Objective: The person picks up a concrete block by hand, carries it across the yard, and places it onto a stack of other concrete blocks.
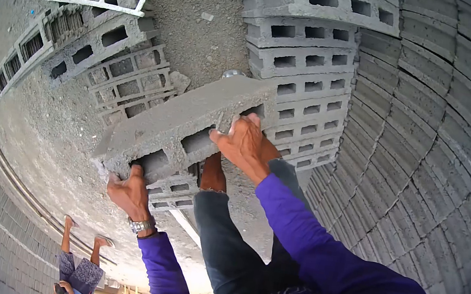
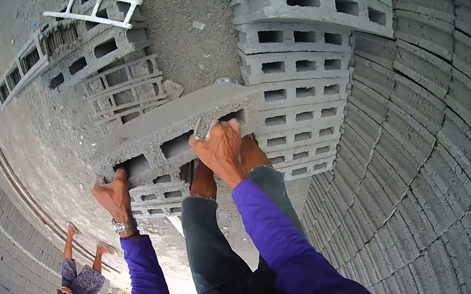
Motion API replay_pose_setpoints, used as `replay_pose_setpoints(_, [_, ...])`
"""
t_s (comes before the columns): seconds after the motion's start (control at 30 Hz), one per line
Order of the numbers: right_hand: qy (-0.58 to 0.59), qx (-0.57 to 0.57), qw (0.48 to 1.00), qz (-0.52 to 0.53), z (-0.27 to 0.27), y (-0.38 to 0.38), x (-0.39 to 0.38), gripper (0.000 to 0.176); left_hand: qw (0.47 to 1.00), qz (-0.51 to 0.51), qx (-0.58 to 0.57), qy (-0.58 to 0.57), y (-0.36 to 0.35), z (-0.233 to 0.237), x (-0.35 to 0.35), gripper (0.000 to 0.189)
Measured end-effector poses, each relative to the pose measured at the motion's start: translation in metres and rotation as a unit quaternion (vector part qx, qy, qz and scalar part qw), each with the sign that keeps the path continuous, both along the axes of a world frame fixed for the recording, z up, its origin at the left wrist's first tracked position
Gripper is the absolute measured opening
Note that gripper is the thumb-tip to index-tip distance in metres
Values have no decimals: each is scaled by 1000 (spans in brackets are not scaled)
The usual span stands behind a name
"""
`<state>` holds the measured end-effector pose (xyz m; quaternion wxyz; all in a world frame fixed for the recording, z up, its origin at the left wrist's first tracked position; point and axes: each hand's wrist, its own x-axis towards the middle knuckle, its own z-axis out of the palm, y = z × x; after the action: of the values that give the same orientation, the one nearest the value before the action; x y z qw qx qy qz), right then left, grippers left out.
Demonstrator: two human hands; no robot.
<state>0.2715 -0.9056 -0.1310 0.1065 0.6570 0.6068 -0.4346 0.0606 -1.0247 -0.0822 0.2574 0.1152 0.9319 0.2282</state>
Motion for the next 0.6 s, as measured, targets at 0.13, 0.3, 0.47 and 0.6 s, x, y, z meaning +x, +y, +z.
replay_pose_setpoints(0.13, [-22, 78, 997, -10, 30, 57, 83, 41, 998, -41, -20, -31, 63, 11, 74, 31])
replay_pose_setpoints(0.3, [-92, 118, 989, -16, 44, 146, 179, 44, 993, -47, 73, -83, 170, 8, 171, 28])
replay_pose_setpoints(0.47, [-117, 183, 976, -19, 19, 221, 250, 45, 990, -139, -3, -8, 236, -47, 229, 40])
replay_pose_setpoints(0.6, [-145, 181, 971, -47, 7, 264, 278, 46, 989, -148, -10, -7, 281, -67, 257, 46])
